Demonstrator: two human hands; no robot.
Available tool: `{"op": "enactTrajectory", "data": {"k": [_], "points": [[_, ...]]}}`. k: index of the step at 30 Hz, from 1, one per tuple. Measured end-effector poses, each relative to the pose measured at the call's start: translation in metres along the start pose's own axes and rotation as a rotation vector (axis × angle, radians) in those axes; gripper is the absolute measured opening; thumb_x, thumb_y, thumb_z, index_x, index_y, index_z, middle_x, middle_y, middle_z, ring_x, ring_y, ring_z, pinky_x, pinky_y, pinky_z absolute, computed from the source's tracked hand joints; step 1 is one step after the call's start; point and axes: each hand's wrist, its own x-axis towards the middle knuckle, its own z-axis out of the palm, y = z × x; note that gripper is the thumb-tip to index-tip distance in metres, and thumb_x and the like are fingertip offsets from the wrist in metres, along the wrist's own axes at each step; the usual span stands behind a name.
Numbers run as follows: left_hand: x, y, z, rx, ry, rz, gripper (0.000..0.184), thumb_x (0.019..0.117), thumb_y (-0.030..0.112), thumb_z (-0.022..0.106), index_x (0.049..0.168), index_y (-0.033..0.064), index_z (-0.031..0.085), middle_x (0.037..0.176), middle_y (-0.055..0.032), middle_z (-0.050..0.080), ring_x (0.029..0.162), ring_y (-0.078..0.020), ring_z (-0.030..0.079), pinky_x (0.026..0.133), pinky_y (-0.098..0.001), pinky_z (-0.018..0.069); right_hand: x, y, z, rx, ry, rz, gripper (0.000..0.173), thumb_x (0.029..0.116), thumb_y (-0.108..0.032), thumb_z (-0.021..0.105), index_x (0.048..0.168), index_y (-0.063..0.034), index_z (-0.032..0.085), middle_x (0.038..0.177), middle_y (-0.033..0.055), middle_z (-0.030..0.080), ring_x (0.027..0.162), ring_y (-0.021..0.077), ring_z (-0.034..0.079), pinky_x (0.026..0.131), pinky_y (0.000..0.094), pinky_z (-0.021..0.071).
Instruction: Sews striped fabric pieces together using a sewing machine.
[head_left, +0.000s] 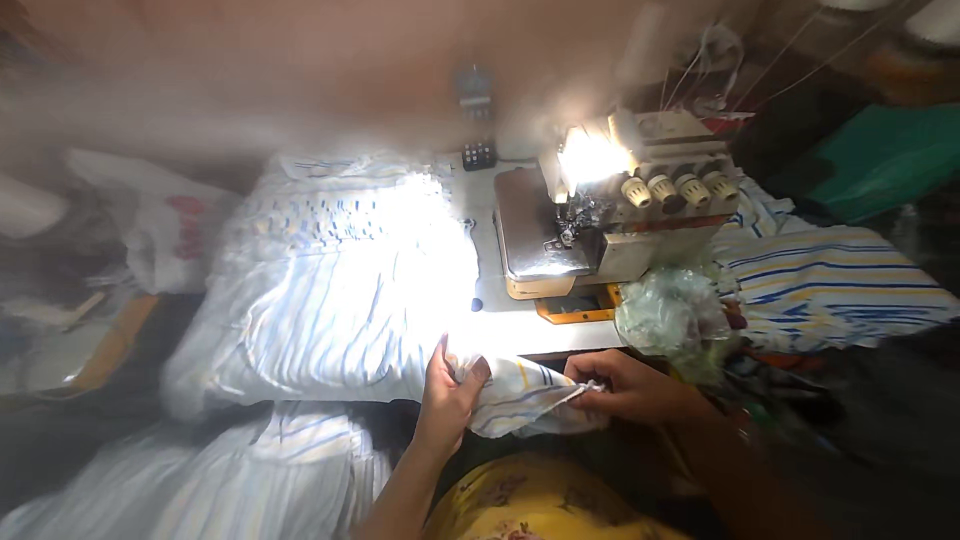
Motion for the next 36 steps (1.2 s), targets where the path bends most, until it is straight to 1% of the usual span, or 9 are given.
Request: {"op": "enactTrajectory", "data": {"k": [4,8,11,15,18,24,31,34,36], "points": [[0.006,-0.009,-0.006,0.122,-0.006,0.190,0.029,0.0906,-0.001,0.059,0.119,-0.0019,0.051,0.095,0.0097,0.065,0.085,0.0076,0.064,0.078,-0.0127,0.0547,0.001,0.007,-0.002,0.098,-0.020,-0.068,0.027,0.1010,-0.025,0.062,0.087,-0.0032,0.062,0.075,-0.0069,0.056,0.067,-0.0103,0.048,0.060,0.0074,0.0376],[0.005,-0.006,-0.025,0.116,-0.256,0.156,0.031,0.0914,0.003,0.059,0.122,0.0065,0.051,0.100,0.0124,0.066,0.086,0.0067,0.065,0.078,-0.0149,0.0559,0.001,-0.010,-0.012,0.181,-0.005,-0.243,0.022,0.1023,-0.027,0.061,0.098,-0.0065,0.065,0.092,-0.0058,0.064,0.087,-0.0084,0.057,0.076,0.0095,0.0465],[0.003,-0.012,-0.036,-0.118,-0.652,-0.017,0.048,0.0856,0.025,0.077,0.131,0.0219,0.060,0.112,0.0125,0.072,0.098,0.0015,0.069,0.088,-0.0211,0.0574,0.003,-0.042,-0.021,0.117,-0.037,-0.395,0.027,0.1029,-0.030,0.061,0.097,-0.0039,0.062,0.087,0.0003,0.063,0.084,-0.0041,0.059,0.074,0.0112,0.0477],[0.018,-0.025,-0.031,-0.240,-1.027,-0.054,0.090,0.0754,0.049,0.086,0.149,0.0149,0.045,0.122,0.0046,0.069,0.104,-0.0022,0.067,0.092,-0.0230,0.0560,0.011,-0.060,-0.024,-0.077,-0.066,-0.365,0.032,0.0993,-0.029,0.066,0.085,-0.0005,0.060,0.070,0.0014,0.057,0.064,-0.0051,0.050,0.058,0.0082,0.0394],[0.023,-0.016,-0.030,-0.082,-1.018,0.046,0.099,0.0746,0.039,0.088,0.151,0.0049,0.035,0.111,0.0059,0.069,0.098,0.0000,0.067,0.089,-0.0214,0.0567,0.011,-0.054,-0.020,-0.210,-0.021,-0.344,0.033,0.0957,-0.027,0.070,0.079,-0.0016,0.057,0.069,0.0025,0.053,0.065,-0.0012,0.048,0.058,0.0105,0.0361],[0.024,-0.007,-0.033,0.337,-0.721,0.480,0.034,0.0923,0.016,0.073,0.121,-0.0012,0.067,0.112,-0.0016,0.072,0.106,0.0025,0.063,0.094,-0.0164,0.0512,0.004,-0.052,-0.015,-0.372,0.081,-0.311,0.035,0.0979,-0.030,0.066,0.077,-0.0037,0.058,0.060,0.0007,0.050,0.056,-0.0013,0.045,0.052,0.0113,0.0334],[0.014,0.000,-0.014,0.307,-0.462,0.340,0.021,0.0968,-0.001,0.047,0.116,-0.0054,0.055,0.099,0.0050,0.064,0.080,0.0119,0.054,0.073,-0.0077,0.0460,0.002,-0.053,-0.012,-0.530,0.195,-0.308,0.031,0.0985,-0.031,0.064,0.084,-0.0039,0.065,0.069,0.0049,0.060,0.062,0.0050,0.055,0.057,0.0144,0.0419],[0.011,-0.007,-0.006,0.207,-0.463,0.277,0.021,0.1010,0.012,0.049,0.114,-0.0031,0.054,0.102,0.0063,0.063,0.088,0.0106,0.058,0.079,-0.0114,0.0495,0.004,-0.054,-0.011,-0.559,0.238,-0.300,0.026,0.0964,-0.029,0.066,0.087,-0.0046,0.068,0.072,0.0056,0.063,0.065,0.0062,0.058,0.059,0.0152,0.0445],[0.010,-0.010,-0.008,0.206,-0.529,0.327,0.053,0.0950,0.038,0.068,0.121,-0.0063,0.055,0.111,0.0033,0.065,0.097,0.0091,0.061,0.085,-0.0139,0.0531,0.004,-0.053,-0.010,-0.582,0.265,-0.299,0.026,0.0959,-0.029,0.067,0.086,-0.0045,0.068,0.071,0.0056,0.061,0.064,0.0071,0.056,0.057,0.0158,0.0433]]}}
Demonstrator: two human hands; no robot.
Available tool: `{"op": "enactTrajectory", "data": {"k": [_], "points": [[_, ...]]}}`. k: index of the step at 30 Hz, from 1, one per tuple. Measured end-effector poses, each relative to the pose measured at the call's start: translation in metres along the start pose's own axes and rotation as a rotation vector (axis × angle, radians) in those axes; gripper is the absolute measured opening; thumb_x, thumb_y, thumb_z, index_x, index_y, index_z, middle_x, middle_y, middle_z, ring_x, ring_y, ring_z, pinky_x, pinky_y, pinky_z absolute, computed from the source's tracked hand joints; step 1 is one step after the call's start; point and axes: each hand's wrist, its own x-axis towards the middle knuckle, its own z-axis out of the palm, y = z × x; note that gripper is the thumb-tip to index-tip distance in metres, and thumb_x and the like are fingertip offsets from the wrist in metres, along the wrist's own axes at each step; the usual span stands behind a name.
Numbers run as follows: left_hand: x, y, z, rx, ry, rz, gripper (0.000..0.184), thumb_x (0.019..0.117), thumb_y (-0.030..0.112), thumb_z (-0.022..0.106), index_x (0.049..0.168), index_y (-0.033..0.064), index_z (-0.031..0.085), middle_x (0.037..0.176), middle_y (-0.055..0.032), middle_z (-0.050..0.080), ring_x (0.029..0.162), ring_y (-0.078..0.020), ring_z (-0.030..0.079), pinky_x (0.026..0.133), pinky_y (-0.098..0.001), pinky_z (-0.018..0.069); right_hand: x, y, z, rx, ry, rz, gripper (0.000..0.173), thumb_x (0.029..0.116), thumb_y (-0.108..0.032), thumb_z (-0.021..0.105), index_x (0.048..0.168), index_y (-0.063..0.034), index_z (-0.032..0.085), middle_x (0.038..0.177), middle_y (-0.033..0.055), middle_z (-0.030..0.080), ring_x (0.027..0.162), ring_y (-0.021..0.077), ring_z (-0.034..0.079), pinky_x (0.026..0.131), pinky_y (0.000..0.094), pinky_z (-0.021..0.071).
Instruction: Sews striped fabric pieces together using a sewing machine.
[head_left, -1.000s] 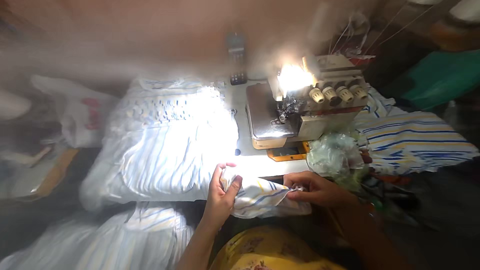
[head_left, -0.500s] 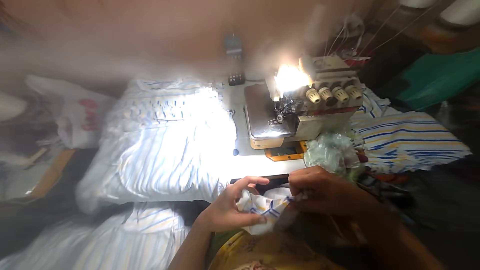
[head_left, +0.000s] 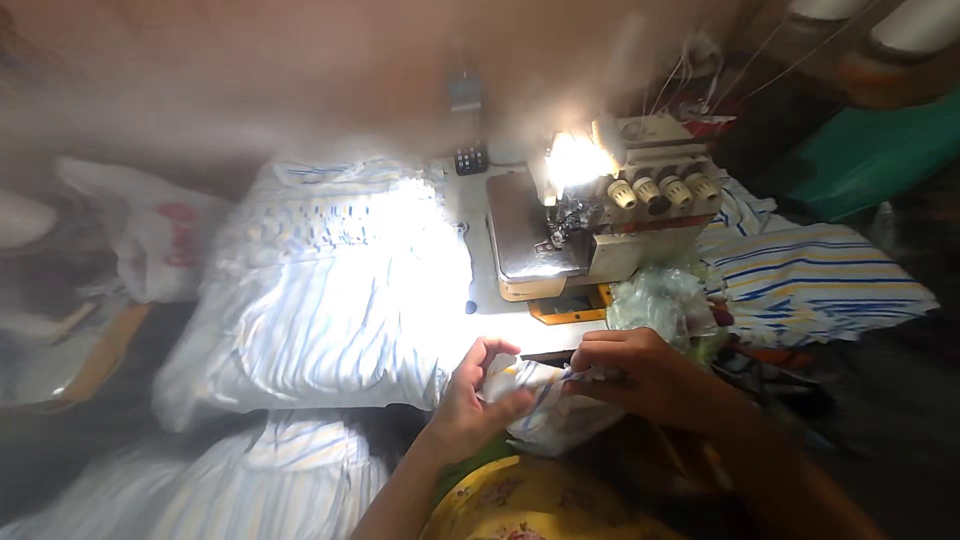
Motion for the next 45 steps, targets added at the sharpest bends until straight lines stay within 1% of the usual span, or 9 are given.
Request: {"op": "enactTrajectory", "data": {"k": [3,9,13,20,24,29,36,42,45], "points": [[0.001,0.001,0.001,0.078,0.045,0.059,0.056,0.0810,0.021,0.082,0.120,-0.0087,0.054,0.109,-0.0003,0.067,0.099,0.0067,0.062,0.087,-0.0137,0.0534,0.001,-0.003,0.000,-0.051,0.018,0.008,0.027,0.0945,-0.030,0.067,0.085,-0.0048,0.067,0.071,0.0059,0.059,0.063,0.0076,0.054,0.056,0.0156,0.0415],[0.007,0.014,-0.012,0.071,0.183,0.130,0.039,0.0867,0.006,0.073,0.119,0.0075,0.051,0.100,0.0166,0.071,0.091,0.0067,0.067,0.080,-0.0151,0.0577,-0.002,0.005,-0.003,0.073,-0.085,0.096,0.026,0.0948,-0.029,0.067,0.096,-0.0027,0.066,0.074,0.0047,0.060,0.065,0.0028,0.053,0.060,0.0124,0.0419],[0.008,0.019,-0.012,0.124,0.268,0.133,0.036,0.0866,-0.007,0.060,0.119,0.0039,0.047,0.102,0.0148,0.071,0.091,0.0076,0.066,0.079,-0.0137,0.0560,-0.007,0.022,0.004,0.331,-0.186,0.188,0.025,0.0978,-0.022,0.062,0.093,0.0015,0.067,0.068,0.0011,0.056,0.059,-0.0044,0.044,0.055,0.0105,0.0349],[0.014,0.022,0.000,0.086,0.470,0.203,0.039,0.0859,0.003,0.069,0.114,0.0114,0.044,0.089,0.0180,0.072,0.076,0.0081,0.067,0.065,-0.0115,0.0549,-0.010,0.030,0.016,0.364,-0.089,0.217,0.038,0.0997,-0.028,0.061,0.073,-0.0002,0.060,0.067,-0.0024,0.049,0.063,-0.0059,0.042,0.057,0.0104,0.0318],[0.012,0.029,-0.007,0.134,0.435,0.227,0.048,0.0809,0.006,0.077,0.116,0.0146,0.046,0.093,0.0170,0.075,0.080,0.0073,0.069,0.066,-0.0109,0.0556,-0.011,0.030,0.014,0.385,0.042,0.123,0.030,0.0986,-0.026,0.065,0.085,0.0010,0.067,0.080,0.0027,0.061,0.078,-0.0042,0.054,0.071,0.0088,0.0427],[0.007,0.037,-0.019,0.164,0.313,0.240,0.049,0.0818,0.007,0.078,0.119,0.0177,0.048,0.099,0.0177,0.075,0.090,0.0060,0.070,0.078,-0.0118,0.0566,-0.011,0.015,0.006,0.463,0.105,0.118,0.029,0.0953,-0.026,0.070,0.080,-0.0031,0.063,0.075,-0.0033,0.056,0.072,-0.0086,0.050,0.064,0.0061,0.0391],[0.008,0.031,-0.002,-0.019,0.399,0.075,0.026,0.0930,0.016,0.067,0.107,0.0207,0.046,0.083,0.0244,0.066,0.067,0.0136,0.059,0.055,-0.0067,0.0462,-0.001,-0.005,-0.007,0.352,0.170,0.060,0.025,0.0995,-0.025,0.065,0.089,-0.0024,0.065,0.073,-0.0026,0.059,0.069,-0.0101,0.050,0.063,0.0047,0.0401],[0.005,0.030,-0.021,-0.034,0.248,0.256,0.040,0.0899,0.020,0.077,0.121,0.0233,0.052,0.105,0.0112,0.076,0.098,-0.0008,0.071,0.083,-0.0149,0.0569,0.003,-0.013,-0.025,0.172,0.140,-0.019,0.023,0.1004,-0.025,0.064,0.095,-0.0032,0.067,0.083,0.0029,0.063,0.082,-0.0042,0.057,0.075,0.0069,0.0451],[0.002,0.027,-0.020,-0.028,0.267,0.240,0.041,0.0881,0.016,0.078,0.118,0.0230,0.051,0.104,0.0128,0.075,0.095,0.0009,0.071,0.079,-0.0133,0.0568,0.002,-0.009,-0.021,0.193,0.121,-0.034,0.019,0.0983,-0.024,0.067,0.097,-0.0051,0.069,0.093,0.0034,0.067,0.092,-0.0024,0.061,0.082,0.0083,0.0477]]}}
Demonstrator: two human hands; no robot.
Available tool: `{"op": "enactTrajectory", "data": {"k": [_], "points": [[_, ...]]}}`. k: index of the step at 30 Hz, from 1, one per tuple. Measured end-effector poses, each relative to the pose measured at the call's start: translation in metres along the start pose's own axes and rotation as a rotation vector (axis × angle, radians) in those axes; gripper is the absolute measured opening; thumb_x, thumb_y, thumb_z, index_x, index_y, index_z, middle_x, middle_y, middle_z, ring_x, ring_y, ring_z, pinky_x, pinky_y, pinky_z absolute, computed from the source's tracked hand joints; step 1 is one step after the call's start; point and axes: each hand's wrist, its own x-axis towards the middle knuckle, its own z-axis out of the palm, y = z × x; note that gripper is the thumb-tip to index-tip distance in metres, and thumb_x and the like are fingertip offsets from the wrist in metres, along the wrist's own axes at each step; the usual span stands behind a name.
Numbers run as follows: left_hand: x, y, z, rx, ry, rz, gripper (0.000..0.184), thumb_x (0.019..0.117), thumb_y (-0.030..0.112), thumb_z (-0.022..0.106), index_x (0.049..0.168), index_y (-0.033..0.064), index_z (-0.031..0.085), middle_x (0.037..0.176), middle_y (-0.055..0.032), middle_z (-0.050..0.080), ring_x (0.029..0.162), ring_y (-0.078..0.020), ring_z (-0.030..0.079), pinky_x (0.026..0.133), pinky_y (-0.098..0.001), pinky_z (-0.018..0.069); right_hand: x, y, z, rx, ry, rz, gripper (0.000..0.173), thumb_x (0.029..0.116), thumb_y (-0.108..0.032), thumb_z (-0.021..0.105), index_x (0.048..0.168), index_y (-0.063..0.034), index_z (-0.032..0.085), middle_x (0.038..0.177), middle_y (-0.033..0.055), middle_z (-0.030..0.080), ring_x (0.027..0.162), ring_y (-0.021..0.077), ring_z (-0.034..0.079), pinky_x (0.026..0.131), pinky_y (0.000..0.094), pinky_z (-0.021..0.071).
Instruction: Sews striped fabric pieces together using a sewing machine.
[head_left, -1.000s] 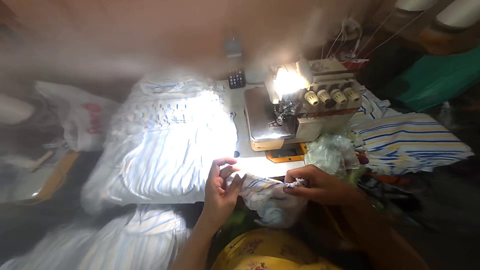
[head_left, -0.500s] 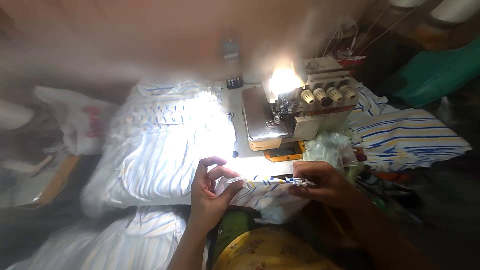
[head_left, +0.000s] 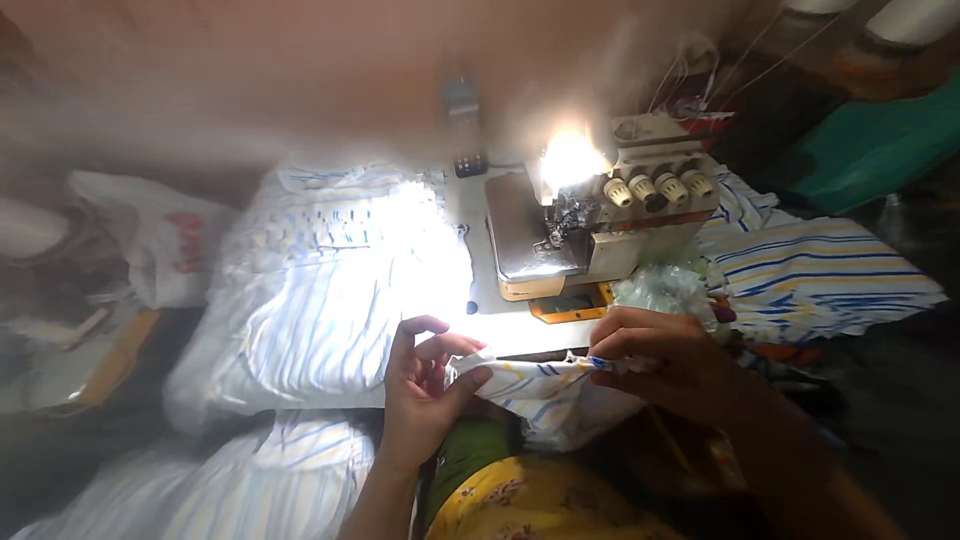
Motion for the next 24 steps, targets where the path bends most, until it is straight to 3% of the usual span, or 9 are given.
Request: {"op": "enactTrajectory", "data": {"k": [4,8,12,14,16,18,20,22,24], "points": [[-0.005,-0.006,0.015,0.022,0.182,-0.248,0.018,0.0985,0.003,0.053,0.111,0.0141,0.047,0.084,0.0185,0.065,0.071,0.0088,0.061,0.063,-0.0100,0.0509,-0.006,0.022,0.017,-0.040,0.017,0.045,0.020,0.0932,-0.022,0.071,0.095,-0.0025,0.073,0.082,0.0058,0.066,0.078,-0.0005,0.059,0.071,0.0086,0.0455],[-0.009,-0.004,0.028,-0.253,0.229,-0.635,0.019,0.1051,0.012,0.034,0.111,0.0128,0.052,0.088,0.0094,0.067,0.083,0.0010,0.067,0.077,-0.0197,0.0568,-0.007,0.028,0.023,-0.080,0.013,0.042,0.021,0.0918,-0.021,0.071,0.089,-0.0009,0.072,0.072,0.0063,0.061,0.069,0.0018,0.054,0.063,0.0103,0.0411],[-0.014,-0.013,0.018,-0.384,0.074,-0.699,0.042,0.0781,0.000,0.057,0.118,0.0086,0.048,0.096,0.0067,0.071,0.087,-0.0017,0.069,0.079,-0.0224,0.0575,-0.005,0.024,0.015,-0.177,0.027,0.051,0.027,0.0908,-0.024,0.071,0.078,-0.0012,0.065,0.069,0.0059,0.059,0.066,0.0023,0.053,0.061,0.0110,0.0408],[-0.012,-0.016,0.017,-0.291,-0.086,-0.790,0.040,0.0832,0.005,0.063,0.121,0.0043,0.051,0.094,0.0063,0.071,0.085,-0.0020,0.069,0.077,-0.0223,0.0575,-0.002,0.020,0.008,-0.243,0.034,0.019,0.029,0.0911,-0.023,0.070,0.075,-0.0016,0.061,0.067,0.0063,0.056,0.064,0.0045,0.051,0.059,0.0128,0.0396],[-0.008,-0.023,0.020,-0.366,-0.357,-0.849,0.035,0.0938,0.029,0.065,0.122,0.0096,0.055,0.098,0.0079,0.072,0.089,-0.0027,0.070,0.081,-0.0240,0.0578,0.006,0.012,-0.004,-0.329,0.047,-0.047,0.030,0.0926,-0.024,0.068,0.075,-0.0025,0.059,0.066,0.0067,0.054,0.061,0.0074,0.050,0.055,0.0156,0.0403],[0.005,-0.021,0.034,-0.563,-0.596,-0.813,0.034,0.0934,0.051,0.067,0.110,0.0216,0.068,0.098,0.0126,0.072,0.091,0.0012,0.068,0.083,-0.0206,0.0564,0.016,-0.005,-0.024,-0.432,0.055,-0.115,0.030,0.0953,-0.027,0.064,0.076,-0.0050,0.058,0.066,0.0038,0.051,0.059,0.0057,0.047,0.053,0.0155,0.0374],[0.023,-0.003,0.054,-0.632,-0.709,-0.669,0.024,0.0956,0.050,0.063,0.097,0.0282,0.072,0.088,0.0195,0.071,0.082,0.0089,0.065,0.075,-0.0135,0.0543,0.021,-0.032,-0.054,-0.497,0.046,-0.151,0.028,0.0997,-0.029,0.060,0.081,-0.0086,0.058,0.069,-0.0010,0.052,0.062,0.0002,0.048,0.055,0.0129,0.0390],[0.039,0.016,0.061,-0.516,-0.710,-0.388,0.023,0.1030,0.036,0.056,0.097,0.0184,0.069,0.084,0.0195,0.066,0.080,0.0136,0.060,0.073,-0.0088,0.0503,0.014,-0.064,-0.080,-0.523,0.012,-0.116,0.024,0.1048,-0.030,0.054,0.096,-0.0103,0.065,0.076,-0.0021,0.058,0.067,-0.0015,0.053,0.059,0.0137,0.0426],[0.046,0.017,0.059,-0.237,-0.658,-0.073,0.024,0.1029,0.022,0.059,0.097,-0.0005,0.065,0.087,0.0088,0.063,0.087,0.0132,0.056,0.078,-0.0075,0.0470,0.006,-0.081,-0.086,-0.522,-0.053,-0.058,0.026,0.1074,-0.032,0.050,0.106,-0.0127,0.068,0.077,-0.0003,0.058,0.067,0.0016,0.053,0.060,0.0159,0.0419]]}}
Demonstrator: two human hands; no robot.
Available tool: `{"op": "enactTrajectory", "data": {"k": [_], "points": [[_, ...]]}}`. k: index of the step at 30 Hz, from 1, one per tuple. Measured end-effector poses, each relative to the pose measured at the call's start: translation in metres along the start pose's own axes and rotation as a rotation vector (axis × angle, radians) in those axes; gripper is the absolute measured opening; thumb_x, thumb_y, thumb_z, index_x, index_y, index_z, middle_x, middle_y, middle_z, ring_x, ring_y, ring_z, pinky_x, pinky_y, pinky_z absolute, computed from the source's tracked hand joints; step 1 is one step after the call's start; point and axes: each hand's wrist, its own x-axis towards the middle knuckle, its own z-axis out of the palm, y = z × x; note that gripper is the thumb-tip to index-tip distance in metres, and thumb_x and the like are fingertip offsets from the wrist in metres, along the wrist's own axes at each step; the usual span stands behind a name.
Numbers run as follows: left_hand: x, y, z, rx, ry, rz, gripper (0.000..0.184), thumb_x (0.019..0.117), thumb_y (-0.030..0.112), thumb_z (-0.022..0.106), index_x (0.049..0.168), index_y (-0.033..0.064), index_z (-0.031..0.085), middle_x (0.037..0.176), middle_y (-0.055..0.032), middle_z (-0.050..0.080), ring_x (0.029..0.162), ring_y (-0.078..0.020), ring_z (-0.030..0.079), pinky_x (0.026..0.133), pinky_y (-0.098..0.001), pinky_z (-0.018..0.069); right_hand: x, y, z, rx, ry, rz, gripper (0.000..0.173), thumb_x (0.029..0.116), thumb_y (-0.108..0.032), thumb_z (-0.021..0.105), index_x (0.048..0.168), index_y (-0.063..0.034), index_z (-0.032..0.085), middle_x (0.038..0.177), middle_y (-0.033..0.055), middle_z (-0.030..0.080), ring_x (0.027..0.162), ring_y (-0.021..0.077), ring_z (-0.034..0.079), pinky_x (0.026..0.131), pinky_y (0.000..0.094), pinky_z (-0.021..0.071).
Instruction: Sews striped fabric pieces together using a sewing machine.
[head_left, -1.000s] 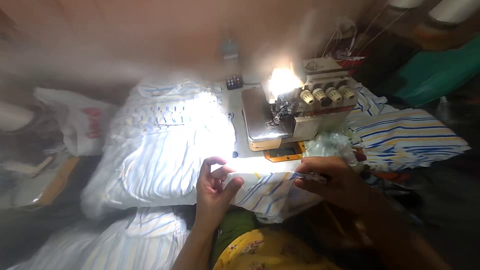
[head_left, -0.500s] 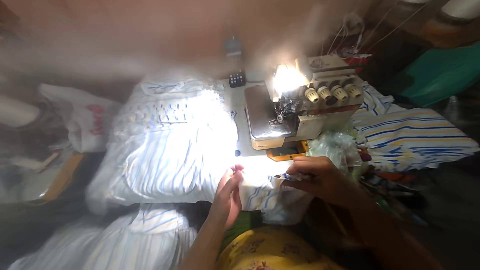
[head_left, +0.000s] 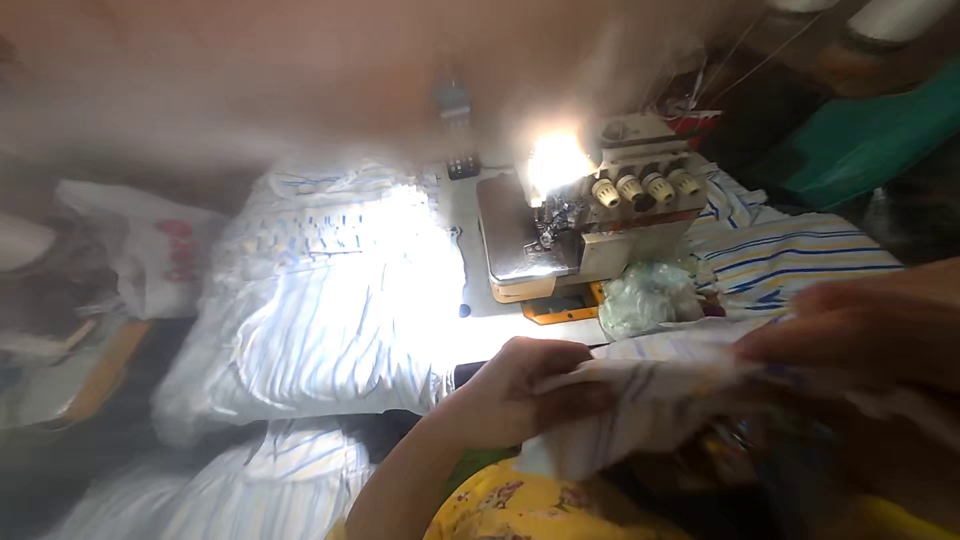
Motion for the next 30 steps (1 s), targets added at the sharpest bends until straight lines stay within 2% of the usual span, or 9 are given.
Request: {"op": "enactTrajectory", "data": {"k": [2,5,7,9,14,20,24,28,30], "points": [[-0.007,-0.015,-0.010,0.258,0.084,0.081,0.019,0.0964,0.020,0.069,0.094,0.0015,0.065,0.103,0.0012,0.059,0.103,0.0061,0.053,0.089,-0.0108,0.0459,0.000,0.005,0.020,0.042,0.000,0.009,0.026,0.1051,-0.034,0.054,0.099,-0.0130,0.068,0.072,-0.0019,0.058,0.061,-0.0006,0.051,0.055,0.0122,0.0401],[-0.025,-0.037,-0.022,0.169,0.231,0.041,0.014,0.0874,0.016,0.079,0.098,0.0142,0.069,0.125,0.0065,0.064,0.118,-0.0011,0.060,0.097,-0.0198,0.0533,-0.010,0.030,0.071,0.191,0.007,0.088,0.029,0.0993,-0.034,0.061,0.088,-0.0076,0.067,0.078,0.0030,0.060,0.069,0.0012,0.055,0.061,0.0112,0.0442],[-0.034,-0.034,-0.020,0.030,0.282,-0.085,0.015,0.0889,0.016,0.076,0.102,0.0171,0.068,0.111,0.0140,0.070,0.102,0.0033,0.066,0.088,-0.0175,0.0563,-0.020,0.040,0.098,0.354,-0.004,0.147,0.029,0.0974,-0.033,0.065,0.088,-0.0050,0.066,0.086,0.0047,0.062,0.079,-0.0009,0.056,0.070,0.0084,0.0450],[-0.038,-0.025,-0.016,-0.017,0.376,-0.256,0.017,0.0901,0.023,0.075,0.103,0.0190,0.064,0.093,0.0176,0.071,0.084,0.0055,0.068,0.076,-0.0161,0.0576,-0.025,0.041,0.116,0.457,0.003,0.181,0.030,0.0959,-0.031,0.068,0.086,-0.0029,0.066,0.082,0.0046,0.061,0.078,-0.0019,0.055,0.069,0.0075,0.0431],[-0.040,-0.016,-0.020,0.130,0.490,-0.276,0.023,0.0886,0.010,0.073,0.106,0.0135,0.058,0.088,0.0160,0.072,0.079,0.0053,0.068,0.072,-0.0151,0.0576,-0.021,0.038,0.126,0.468,0.044,0.164,0.031,0.0939,-0.029,0.071,0.083,-0.0010,0.066,0.073,0.0045,0.059,0.070,-0.0018,0.052,0.064,0.0079,0.0401],[-0.051,-0.017,-0.034,0.425,0.332,-0.135,0.035,0.0841,-0.003,0.065,0.118,-0.0005,0.059,0.105,0.0098,0.074,0.094,0.0079,0.067,0.087,-0.0130,0.0546,-0.019,0.040,0.130,0.350,0.082,0.172,0.033,0.0931,-0.028,0.070,0.075,-0.0009,0.062,0.068,0.0052,0.056,0.064,0.0003,0.049,0.058,0.0100,0.0377],[-0.049,-0.024,-0.024,0.126,0.314,-0.195,0.041,0.0758,-0.008,0.069,0.111,0.0087,0.058,0.098,0.0158,0.067,0.092,0.0060,0.065,0.084,-0.0151,0.0564,-0.018,0.038,0.124,0.319,0.050,0.162,0.022,0.0943,-0.025,0.066,0.090,-0.0036,0.071,0.076,0.0053,0.067,0.070,0.0008,0.058,0.066,0.0103,0.0457],[-0.051,-0.044,-0.013,-0.217,-0.019,-0.258,0.042,0.0871,0.016,0.075,0.124,0.0089,0.057,0.114,0.0139,0.066,0.105,0.0055,0.062,0.093,-0.0179,0.0520,-0.011,0.034,0.110,0.310,-0.027,0.071,0.020,0.0950,-0.024,0.064,0.090,-0.0057,0.070,0.074,0.0039,0.064,0.067,0.0024,0.057,0.063,0.0114,0.0448],[-0.049,-0.056,-0.010,-0.279,-0.163,-0.261,0.043,0.0898,0.025,0.076,0.124,0.0102,0.055,0.112,0.0126,0.066,0.101,0.0071,0.062,0.088,-0.0162,0.0534,-0.009,0.039,0.111,0.268,-0.077,0.035,0.019,0.0929,-0.023,0.064,0.086,-0.0059,0.069,0.071,0.0039,0.062,0.063,0.0070,0.056,0.057,0.0170,0.0448]]}}
